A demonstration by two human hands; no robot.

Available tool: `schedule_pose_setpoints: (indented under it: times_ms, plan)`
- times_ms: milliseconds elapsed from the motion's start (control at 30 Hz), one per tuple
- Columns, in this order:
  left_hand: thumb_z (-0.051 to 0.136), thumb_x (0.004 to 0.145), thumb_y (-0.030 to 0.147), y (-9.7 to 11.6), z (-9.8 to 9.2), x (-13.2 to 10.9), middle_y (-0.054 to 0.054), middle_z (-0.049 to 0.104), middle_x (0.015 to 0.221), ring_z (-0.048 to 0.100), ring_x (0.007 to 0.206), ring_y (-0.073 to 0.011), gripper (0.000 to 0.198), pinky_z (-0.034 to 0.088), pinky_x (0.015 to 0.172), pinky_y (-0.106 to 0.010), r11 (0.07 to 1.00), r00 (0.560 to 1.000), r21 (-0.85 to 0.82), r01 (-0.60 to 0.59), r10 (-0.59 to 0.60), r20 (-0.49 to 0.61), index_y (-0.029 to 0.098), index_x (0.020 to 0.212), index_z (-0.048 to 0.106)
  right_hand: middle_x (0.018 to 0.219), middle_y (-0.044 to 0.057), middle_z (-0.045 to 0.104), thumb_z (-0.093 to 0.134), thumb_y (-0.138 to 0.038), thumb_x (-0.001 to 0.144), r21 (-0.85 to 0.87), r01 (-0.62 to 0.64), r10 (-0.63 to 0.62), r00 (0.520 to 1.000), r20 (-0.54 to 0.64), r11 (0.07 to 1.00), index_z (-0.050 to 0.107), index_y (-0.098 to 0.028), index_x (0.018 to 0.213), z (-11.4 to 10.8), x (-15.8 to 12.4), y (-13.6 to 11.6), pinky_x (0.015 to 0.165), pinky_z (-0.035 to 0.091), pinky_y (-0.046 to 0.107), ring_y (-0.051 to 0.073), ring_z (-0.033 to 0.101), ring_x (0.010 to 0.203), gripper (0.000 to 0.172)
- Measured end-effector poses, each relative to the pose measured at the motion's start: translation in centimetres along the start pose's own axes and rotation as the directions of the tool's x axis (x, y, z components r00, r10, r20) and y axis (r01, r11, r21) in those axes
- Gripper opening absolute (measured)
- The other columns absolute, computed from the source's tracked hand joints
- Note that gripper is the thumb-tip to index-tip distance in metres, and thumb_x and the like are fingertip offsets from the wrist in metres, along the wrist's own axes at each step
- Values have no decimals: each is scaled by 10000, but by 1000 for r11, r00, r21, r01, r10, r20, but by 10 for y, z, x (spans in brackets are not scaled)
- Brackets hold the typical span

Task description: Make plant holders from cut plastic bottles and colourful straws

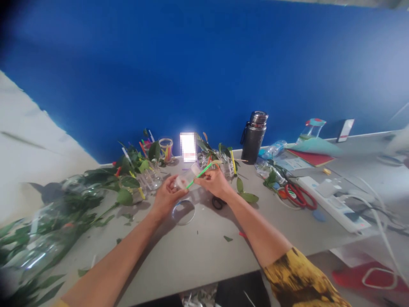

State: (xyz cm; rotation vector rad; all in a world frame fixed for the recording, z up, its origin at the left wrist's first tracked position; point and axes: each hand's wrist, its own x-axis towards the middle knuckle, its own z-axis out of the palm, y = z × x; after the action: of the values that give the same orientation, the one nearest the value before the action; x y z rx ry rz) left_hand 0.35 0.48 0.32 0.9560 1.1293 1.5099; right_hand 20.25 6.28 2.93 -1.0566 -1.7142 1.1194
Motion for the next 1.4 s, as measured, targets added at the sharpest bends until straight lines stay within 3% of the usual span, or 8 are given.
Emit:
schedule_pose_setpoints:
  times_ms: [300,433,533,667,800,1100,1300,1400]
  plan:
    - [949,610,249,-6,-4,0,-29,751,960,705,839,-168,496,564,818,-312,998,995,-48,33,-28,97,211,1035,697,507,-37,468,800,-622,715,-14,81,-81,995,-57,997,705,-165,622,6,-5,-8,462,275,248,99,392,509,477]
    - [946,614,249,-2,-2,-1,-28,750,966,704,841,-166,478,558,805,-303,1000,996,-8,2,-2,89,215,1017,692,540,-33,507,804,-652,699,57,38,-38,999,-14,998,762,-150,762,3,-5,-9,454,286,241,94,391,501,508]
    - [950,603,254,2,-2,-1,-37,748,976,710,865,-182,493,565,802,-310,1000,997,7,-4,4,72,213,1014,681,586,-16,553,791,-688,690,114,27,-21,998,-52,993,757,-150,817,3,-1,-4,451,307,242,96,404,506,554]
    - [950,599,255,3,-4,1,-45,751,980,723,899,-210,511,581,799,-326,1000,999,17,-8,7,34,216,1025,672,522,-32,482,781,-713,691,114,35,-23,995,-99,993,669,-168,663,4,2,2,444,293,246,89,384,483,556]
    - [956,584,235,3,-4,1,-43,762,986,731,874,-208,537,590,772,-316,998,999,57,-38,37,15,223,1036,668,566,-25,514,784,-707,699,138,38,-28,997,-76,990,727,-164,753,5,0,-1,451,333,247,94,404,496,549]
    - [978,540,287,5,-2,0,-47,767,921,727,824,-213,564,585,768,-337,998,999,65,5,-7,45,194,1017,692,525,-63,361,780,-690,717,156,15,-3,997,-73,988,800,-133,780,5,2,4,465,177,259,80,286,503,560]
    - [971,540,328,1,-5,3,-49,773,970,734,866,-232,560,574,805,-359,997,999,77,-31,31,11,197,999,678,616,-31,520,797,-661,713,198,15,-3,998,-60,980,798,-126,946,4,4,6,474,263,238,89,378,533,583]
    - [973,529,325,0,-4,3,-61,781,998,735,848,-224,599,573,794,-355,996,999,82,-29,31,-16,194,1041,691,586,-32,503,805,-618,703,160,20,-8,997,-72,987,780,-124,836,4,5,7,480,255,243,89,361,536,513]
